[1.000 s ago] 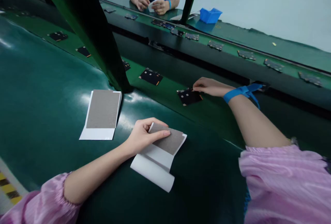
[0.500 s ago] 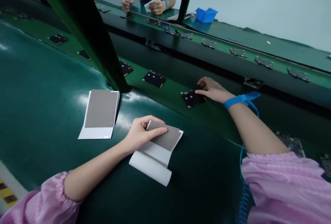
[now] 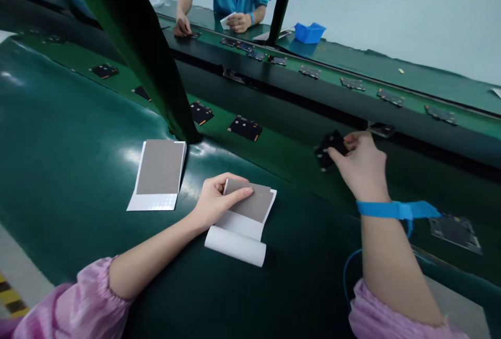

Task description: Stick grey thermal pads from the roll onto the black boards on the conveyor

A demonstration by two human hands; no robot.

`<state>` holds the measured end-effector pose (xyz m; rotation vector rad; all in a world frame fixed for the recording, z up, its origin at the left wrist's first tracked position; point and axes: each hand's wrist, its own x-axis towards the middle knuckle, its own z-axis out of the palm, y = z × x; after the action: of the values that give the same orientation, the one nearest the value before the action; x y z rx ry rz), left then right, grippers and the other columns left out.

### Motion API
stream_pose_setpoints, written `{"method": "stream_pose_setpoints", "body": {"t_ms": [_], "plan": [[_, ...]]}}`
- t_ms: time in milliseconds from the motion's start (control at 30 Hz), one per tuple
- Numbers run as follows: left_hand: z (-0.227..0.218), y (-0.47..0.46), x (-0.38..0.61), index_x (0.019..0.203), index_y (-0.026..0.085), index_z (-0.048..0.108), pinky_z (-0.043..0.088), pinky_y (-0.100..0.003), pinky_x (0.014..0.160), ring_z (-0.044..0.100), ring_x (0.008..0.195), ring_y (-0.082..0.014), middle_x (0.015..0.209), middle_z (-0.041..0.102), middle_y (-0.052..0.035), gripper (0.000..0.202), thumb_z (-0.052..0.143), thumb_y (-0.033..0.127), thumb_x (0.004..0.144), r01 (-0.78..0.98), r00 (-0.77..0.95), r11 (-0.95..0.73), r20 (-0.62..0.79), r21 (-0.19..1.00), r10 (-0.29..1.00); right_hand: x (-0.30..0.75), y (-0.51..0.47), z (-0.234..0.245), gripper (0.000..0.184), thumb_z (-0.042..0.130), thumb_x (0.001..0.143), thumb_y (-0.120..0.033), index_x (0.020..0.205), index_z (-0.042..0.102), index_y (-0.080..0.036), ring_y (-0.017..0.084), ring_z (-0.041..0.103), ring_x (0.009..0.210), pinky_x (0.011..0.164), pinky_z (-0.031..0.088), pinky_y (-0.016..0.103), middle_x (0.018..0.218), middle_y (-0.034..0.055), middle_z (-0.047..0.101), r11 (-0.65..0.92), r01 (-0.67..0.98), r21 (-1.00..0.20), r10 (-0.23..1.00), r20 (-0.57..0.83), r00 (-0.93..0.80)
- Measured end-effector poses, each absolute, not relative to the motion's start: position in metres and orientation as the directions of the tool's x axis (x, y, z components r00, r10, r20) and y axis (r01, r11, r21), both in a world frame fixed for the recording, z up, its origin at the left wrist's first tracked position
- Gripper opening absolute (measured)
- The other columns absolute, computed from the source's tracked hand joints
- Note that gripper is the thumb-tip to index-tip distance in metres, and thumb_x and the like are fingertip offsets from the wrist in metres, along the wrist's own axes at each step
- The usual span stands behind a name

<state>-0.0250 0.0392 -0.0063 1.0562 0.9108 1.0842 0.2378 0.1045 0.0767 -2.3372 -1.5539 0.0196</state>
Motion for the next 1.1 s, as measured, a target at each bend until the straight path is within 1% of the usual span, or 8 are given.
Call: {"method": "stream_pose_setpoints", "body": {"t_ms": [67,133,200,300,433,767,967,1100], "plan": [[-0.007,0.039,-0.025,0.082,0.017,0.07,0.049,-0.024,0.062,0.063,0.076,-0.0168,0.082,0.068,-0.0047,0.022,0.075,0.036,0.073,-0.232,0.223,0.11,-0.058,0.967,0.973,0.226,0.096,0.085,0.033,0.061,0.069,-0.038,0.093,0.045,-0.02,0.033,0.057,0.084,0.07,0.046,0.043,0.09,0.01,0.059,-0.39,0.899,-0.197,0.894,0.152,0.421],[-0.007,0.039,-0.025,0.081,0.017,0.07,0.049,-0.024,0.063,0.063,0.076,-0.0166,0.082,0.068,-0.0047,0.021,0.075,0.035,0.073,-0.238,0.213,0.105,-0.054,0.965,0.975,0.214,0.09,0.086,0.041,0.059,0.069,-0.052,0.093,0.052,-0.02,0.035,0.056,0.087,0.069,0.045,0.044,0.091,0.0111,0.06,-0.344,0.915,-0.209,0.938,-0.029,0.346],[-0.007,0.039,-0.025,0.081,0.017,0.07,0.049,-0.023,0.062,0.063,0.075,-0.0162,0.082,0.068,-0.0045,0.02,0.075,0.035,0.073,-0.245,0.197,0.1,-0.051,0.964,0.979,0.202,0.084,0.083,0.051,0.054,0.068,-0.066,0.089,0.059,-0.02,0.034,0.056,0.087,0.07,0.045,0.043,0.092,0.0115,0.061,-0.216,0.906,-0.364,0.97,-0.183,0.158],[-0.007,0.039,-0.026,0.081,0.017,0.071,0.049,-0.023,0.064,0.063,0.075,-0.0156,0.082,0.068,-0.0042,0.02,0.076,0.035,0.072,-0.245,0.174,0.086,-0.044,0.966,0.984,0.186,0.075,0.078,0.048,0.053,0.075,-0.067,0.087,0.066,-0.022,0.029,0.056,0.083,0.067,0.044,0.038,0.092,0.0079,0.063,-0.009,0.803,-0.595,0.97,-0.199,-0.136],[-0.007,0.039,-0.025,0.081,0.017,0.071,0.05,-0.024,0.067,0.063,0.077,-0.0159,0.083,0.069,-0.0044,0.02,0.075,0.035,0.073,-0.239,0.155,0.07,-0.034,0.969,0.987,0.174,0.066,0.077,0.038,0.063,0.08,-0.064,0.083,0.069,-0.027,0.025,0.054,0.078,0.06,0.041,0.033,0.095,0.0045,0.061,0.145,0.725,-0.673,0.928,-0.162,-0.335],[-0.005,0.04,-0.027,0.081,0.016,0.071,0.05,-0.026,0.067,0.063,0.077,-0.0173,0.084,0.069,-0.0049,0.023,0.076,0.037,0.072,-0.234,0.174,0.092,-0.051,0.968,0.983,0.173,0.066,0.077,0.054,0.06,0.074,-0.081,0.075,0.068,-0.028,0.026,0.052,0.075,0.063,0.043,0.039,0.098,0.0071,0.057,0.168,0.743,-0.647,0.931,-0.144,-0.335],[-0.007,0.04,-0.027,0.082,0.016,0.071,0.049,-0.023,0.067,0.063,0.077,-0.0154,0.084,0.068,-0.0038,0.021,0.075,0.035,0.074,-0.234,0.163,0.077,-0.039,0.969,0.986,0.175,0.065,0.072,0.051,0.052,0.083,-0.075,0.077,0.064,-0.026,0.027,0.051,0.084,0.056,0.042,0.034,0.102,0.0074,0.053,0.16,0.741,-0.652,0.927,-0.158,-0.339],[-0.008,0.04,-0.027,0.082,0.017,0.071,0.049,-0.023,0.068,0.063,0.078,-0.0149,0.084,0.069,-0.0034,0.02,0.076,0.034,0.074,-0.236,0.168,0.079,-0.04,0.968,0.985,0.175,0.066,0.072,0.051,0.057,0.079,-0.077,0.079,0.067,-0.026,0.022,0.05,0.072,0.056,0.043,0.034,0.102,0.0072,0.052,0.155,0.748,-0.646,0.928,-0.164,-0.334]]}}
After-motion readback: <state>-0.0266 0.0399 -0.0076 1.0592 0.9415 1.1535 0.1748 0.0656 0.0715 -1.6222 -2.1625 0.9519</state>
